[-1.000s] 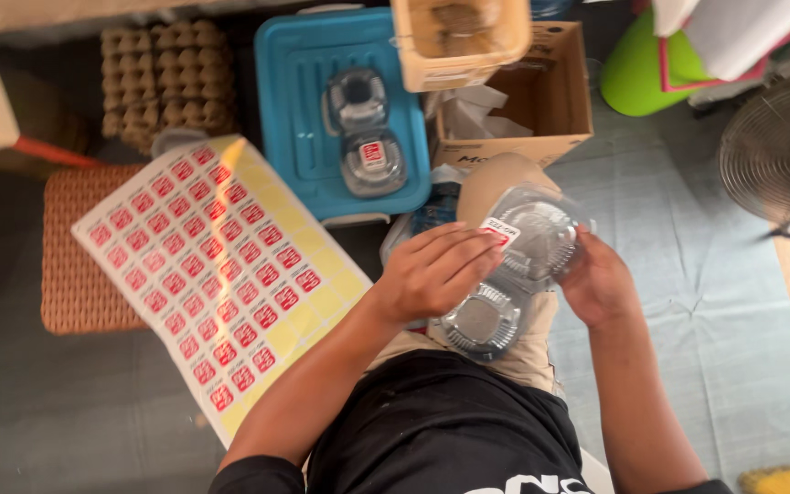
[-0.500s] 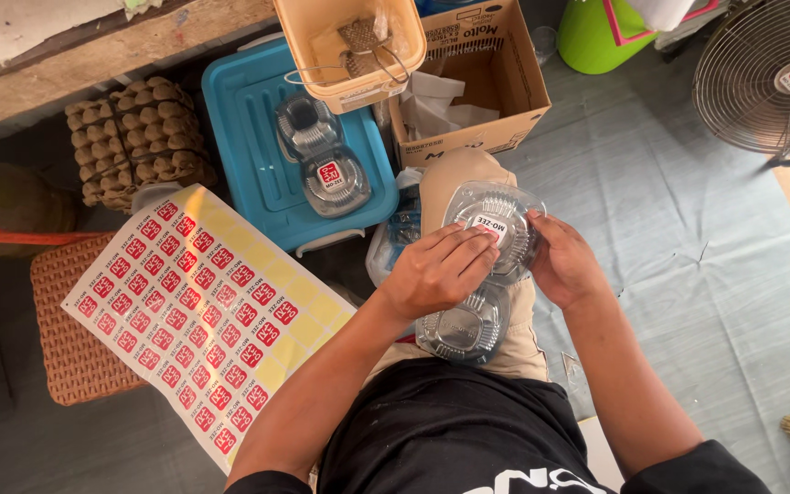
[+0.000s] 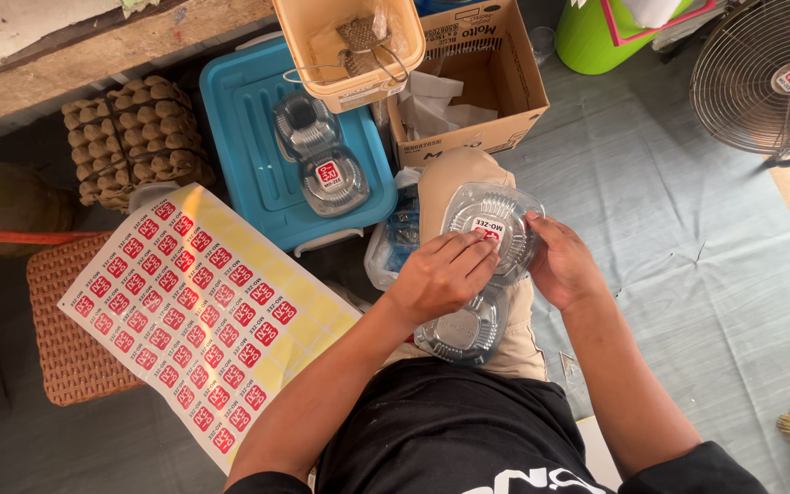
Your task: The person sits and repeatedly peels red stickers from a sheet, then presses each sticker onto the center of clear plastic food containers. Labeled containers are placed into a blue bin beside them.
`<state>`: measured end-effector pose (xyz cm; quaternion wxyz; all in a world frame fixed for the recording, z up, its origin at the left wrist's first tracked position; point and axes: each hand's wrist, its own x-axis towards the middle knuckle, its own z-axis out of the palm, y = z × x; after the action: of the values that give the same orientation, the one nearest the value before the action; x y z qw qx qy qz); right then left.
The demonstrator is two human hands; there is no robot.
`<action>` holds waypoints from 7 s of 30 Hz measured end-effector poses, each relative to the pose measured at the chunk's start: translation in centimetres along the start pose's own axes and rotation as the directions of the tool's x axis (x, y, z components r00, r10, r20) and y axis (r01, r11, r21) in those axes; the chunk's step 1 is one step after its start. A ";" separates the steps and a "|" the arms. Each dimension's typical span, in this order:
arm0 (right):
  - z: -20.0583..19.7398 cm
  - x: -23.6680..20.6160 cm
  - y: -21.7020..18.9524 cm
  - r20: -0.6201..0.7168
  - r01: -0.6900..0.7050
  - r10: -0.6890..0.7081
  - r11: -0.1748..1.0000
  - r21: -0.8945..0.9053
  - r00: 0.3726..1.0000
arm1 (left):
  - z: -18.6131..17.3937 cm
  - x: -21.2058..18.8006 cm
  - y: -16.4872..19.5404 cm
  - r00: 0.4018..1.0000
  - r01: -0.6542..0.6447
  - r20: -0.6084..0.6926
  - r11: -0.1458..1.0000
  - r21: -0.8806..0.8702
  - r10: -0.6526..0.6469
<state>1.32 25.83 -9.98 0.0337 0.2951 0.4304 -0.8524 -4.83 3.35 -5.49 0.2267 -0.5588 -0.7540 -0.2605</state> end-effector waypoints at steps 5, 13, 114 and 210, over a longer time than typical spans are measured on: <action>-0.6 0.5 0.3 0.007 0.005 -0.005 0.999 0.033 1.000 | 0.7 -1.5 1.2 0.990 0.110 0.088 0.994 -0.026 -0.107; -1.8 0.7 0.4 0.085 0.002 -0.003 1.000 0.011 0.996 | 0.8 -2.0 2.8 0.827 0.319 0.510 0.944 -0.081 -0.236; 0.1 4.4 0.8 0.117 -0.081 0.082 0.997 -0.013 0.990 | -18.5 -12.8 -9.7 0.244 0.683 0.095 0.102 -0.723 -0.965; -2.1 6.1 2.3 -0.102 -0.088 0.073 0.983 -0.158 0.992 | -13.5 -22.1 -9.2 0.509 0.856 -0.021 0.504 0.111 -0.860</action>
<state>-1.95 27.13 -15.82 0.0715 0.3491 0.4873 -0.7972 -6.99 -23.59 -10.42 0.0838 -0.1040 -0.9484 -0.2877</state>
